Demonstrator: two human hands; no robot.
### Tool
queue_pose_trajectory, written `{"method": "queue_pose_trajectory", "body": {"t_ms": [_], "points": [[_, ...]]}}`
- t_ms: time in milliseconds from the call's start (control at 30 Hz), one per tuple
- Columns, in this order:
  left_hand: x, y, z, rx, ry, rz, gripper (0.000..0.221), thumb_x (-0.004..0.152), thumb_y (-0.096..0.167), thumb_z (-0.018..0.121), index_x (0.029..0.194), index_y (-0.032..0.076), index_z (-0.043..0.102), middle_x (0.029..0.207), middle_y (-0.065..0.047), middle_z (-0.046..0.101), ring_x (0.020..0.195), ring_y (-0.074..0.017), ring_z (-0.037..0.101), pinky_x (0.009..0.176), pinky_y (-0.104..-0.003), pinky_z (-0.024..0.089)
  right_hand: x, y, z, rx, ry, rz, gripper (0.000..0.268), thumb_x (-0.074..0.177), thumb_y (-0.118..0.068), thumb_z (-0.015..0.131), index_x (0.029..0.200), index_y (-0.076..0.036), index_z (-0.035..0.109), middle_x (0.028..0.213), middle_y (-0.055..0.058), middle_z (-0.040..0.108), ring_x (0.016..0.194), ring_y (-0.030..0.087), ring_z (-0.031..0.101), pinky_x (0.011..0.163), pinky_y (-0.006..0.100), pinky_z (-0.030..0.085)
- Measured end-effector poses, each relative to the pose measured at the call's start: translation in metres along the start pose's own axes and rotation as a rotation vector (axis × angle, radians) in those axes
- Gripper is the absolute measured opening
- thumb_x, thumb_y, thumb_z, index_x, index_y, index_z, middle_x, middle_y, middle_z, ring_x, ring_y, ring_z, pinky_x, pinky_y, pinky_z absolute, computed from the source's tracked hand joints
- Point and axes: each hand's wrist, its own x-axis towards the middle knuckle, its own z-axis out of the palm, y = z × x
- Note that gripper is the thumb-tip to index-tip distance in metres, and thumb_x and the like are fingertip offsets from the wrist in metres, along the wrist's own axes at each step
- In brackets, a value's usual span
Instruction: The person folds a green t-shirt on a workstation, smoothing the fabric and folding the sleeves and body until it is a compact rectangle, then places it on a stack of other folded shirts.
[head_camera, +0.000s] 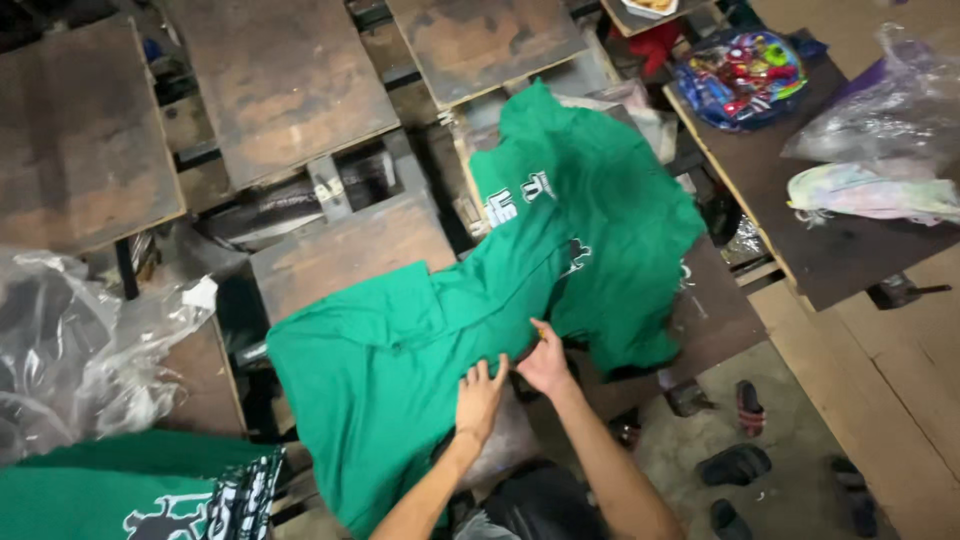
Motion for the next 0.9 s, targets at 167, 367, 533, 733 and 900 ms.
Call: {"method": "queue_pose_trajectory", "body": {"t_ms": [167, 367, 533, 733, 900], "points": [[0.003, -0.008, 0.016, -0.038, -0.017, -0.008, 0.047, 0.097, 0.014, 0.045, 0.144, 0.018, 0.047, 0.113, -0.014, 0.058, 0.097, -0.0293, 0.061, 0.074, -0.041, 0.055, -0.002, -0.005, -0.033, 0.001, -0.152, 0.050, 0.024, 0.088, -0.032, 0.066, 0.067, -0.022, 0.058, 0.084, 0.005, 0.061, 0.088, 0.027, 0.062, 0.087, 0.056, 0.045], [0.010, -0.013, 0.012, -0.123, -0.079, -0.032, 0.048, 0.090, 0.011, 0.047, 0.138, 0.010, 0.049, 0.110, -0.013, 0.057, 0.094, -0.0310, 0.062, 0.077, -0.042, 0.054, -0.008, -0.010, -0.041, 0.113, -0.106, -0.010, 0.011, 0.087, -0.029, 0.067, 0.079, -0.028, 0.059, 0.101, 0.005, 0.065, 0.106, 0.022, 0.059, 0.096, 0.051, 0.041], [0.018, -0.013, 0.028, -0.086, -0.086, -0.073, 0.038, 0.095, 0.011, 0.042, 0.132, 0.011, 0.051, 0.102, -0.010, 0.061, 0.090, -0.0293, 0.066, 0.077, -0.042, 0.055, -0.017, -0.016, -0.041, 0.063, -0.026, -0.123, 0.010, 0.088, -0.035, 0.070, 0.086, -0.027, 0.064, 0.101, 0.004, 0.070, 0.101, 0.021, 0.065, 0.096, 0.048, 0.044], [0.012, -0.014, 0.026, -0.103, -0.078, -0.040, 0.035, 0.092, 0.011, 0.045, 0.127, 0.010, 0.051, 0.096, -0.010, 0.060, 0.085, -0.0308, 0.063, 0.072, -0.043, 0.053, -0.030, -0.014, -0.046, 0.117, -0.027, -0.235, 0.050, 0.089, -0.032, 0.066, 0.138, -0.037, 0.058, 0.120, 0.006, 0.060, 0.093, 0.017, 0.057, 0.059, 0.030, 0.038], [0.002, -0.020, 0.023, -0.100, -0.098, -0.065, 0.037, 0.092, 0.009, 0.044, 0.128, 0.010, 0.052, 0.097, -0.011, 0.063, 0.086, -0.0319, 0.065, 0.075, -0.044, 0.053, -0.030, -0.002, -0.057, -0.167, 0.147, -0.510, 0.037, 0.091, -0.007, 0.063, 0.128, -0.006, 0.068, 0.154, 0.006, 0.057, 0.140, 0.019, 0.049, 0.115, 0.055, 0.033]]}}
